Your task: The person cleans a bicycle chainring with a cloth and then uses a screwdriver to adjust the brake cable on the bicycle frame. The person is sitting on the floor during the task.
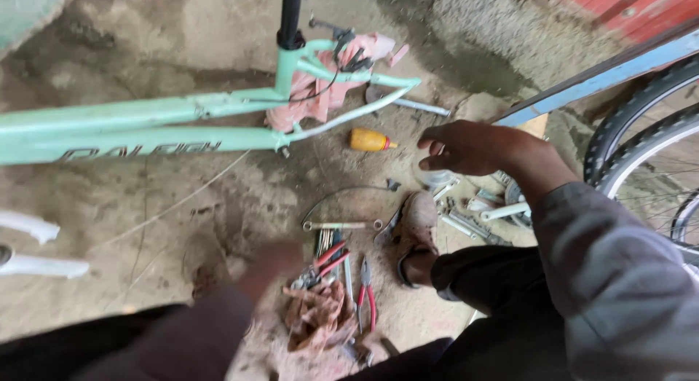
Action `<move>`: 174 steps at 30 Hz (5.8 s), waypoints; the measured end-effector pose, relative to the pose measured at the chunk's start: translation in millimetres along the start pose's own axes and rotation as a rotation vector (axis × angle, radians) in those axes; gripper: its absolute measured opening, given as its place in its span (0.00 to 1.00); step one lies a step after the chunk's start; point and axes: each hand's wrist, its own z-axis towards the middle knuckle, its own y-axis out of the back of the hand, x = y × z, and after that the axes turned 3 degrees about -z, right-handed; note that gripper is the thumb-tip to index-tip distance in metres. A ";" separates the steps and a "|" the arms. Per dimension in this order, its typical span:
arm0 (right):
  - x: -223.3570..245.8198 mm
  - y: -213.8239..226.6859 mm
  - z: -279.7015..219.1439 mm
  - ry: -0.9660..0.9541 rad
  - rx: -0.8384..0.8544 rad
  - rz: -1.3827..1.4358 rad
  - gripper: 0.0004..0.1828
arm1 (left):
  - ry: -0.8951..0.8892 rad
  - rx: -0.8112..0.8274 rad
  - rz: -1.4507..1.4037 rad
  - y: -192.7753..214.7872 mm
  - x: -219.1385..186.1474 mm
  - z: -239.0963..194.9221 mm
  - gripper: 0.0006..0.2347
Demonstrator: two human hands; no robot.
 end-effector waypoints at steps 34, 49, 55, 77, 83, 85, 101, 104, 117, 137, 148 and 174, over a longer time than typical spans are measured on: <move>-82.5 -70.9 -243.2 -0.040 -1.431 1.960 0.08 | -0.794 -0.242 -1.613 260.4 -448.1 -194.5 0.13; -189.2 -451.7 74.4 -0.833 -0.762 1.888 0.23 | -0.708 -0.589 -1.934 269.0 -463.9 -129.4 0.02; -245.1 -443.1 140.1 -0.937 -0.971 2.363 0.31 | -0.627 -0.512 -1.972 273.5 -458.2 -118.4 0.01; 73.9 -2.8 -171.5 0.236 -0.579 1.350 0.20 | -0.517 -0.674 -2.061 274.0 -160.7 -300.3 0.24; 105.1 36.0 -123.6 0.373 -0.365 0.555 0.27 | -0.523 -1.050 -2.398 242.2 -61.6 -261.9 0.23; 94.2 57.3 -100.7 0.401 -0.363 0.331 0.30 | -0.372 -1.173 -2.463 244.1 -53.6 -262.4 0.24; 144.4 55.9 -50.6 0.330 -1.289 0.923 0.13 | -0.490 -0.833 -2.411 248.8 -73.8 -323.6 0.20; 186.7 66.6 -70.0 0.362 -1.121 1.088 0.09 | -0.380 -0.832 -2.386 255.2 -83.3 -338.2 0.25; 217.8 56.2 -64.0 0.209 -0.828 0.454 0.19 | -0.321 -1.129 -2.221 261.1 -68.4 -302.4 0.23; 209.0 78.9 -43.5 0.147 -1.002 0.769 0.13 | -0.601 -1.084 -2.215 301.7 -72.6 -297.1 0.22; 222.5 64.9 -43.4 0.319 -0.719 0.530 0.23 | -0.689 -1.117 -2.388 302.7 -7.8 -258.5 0.18; 201.4 71.4 -40.2 0.095 -0.773 1.384 0.18 | -0.825 -0.980 -2.166 292.0 -20.2 -265.7 0.17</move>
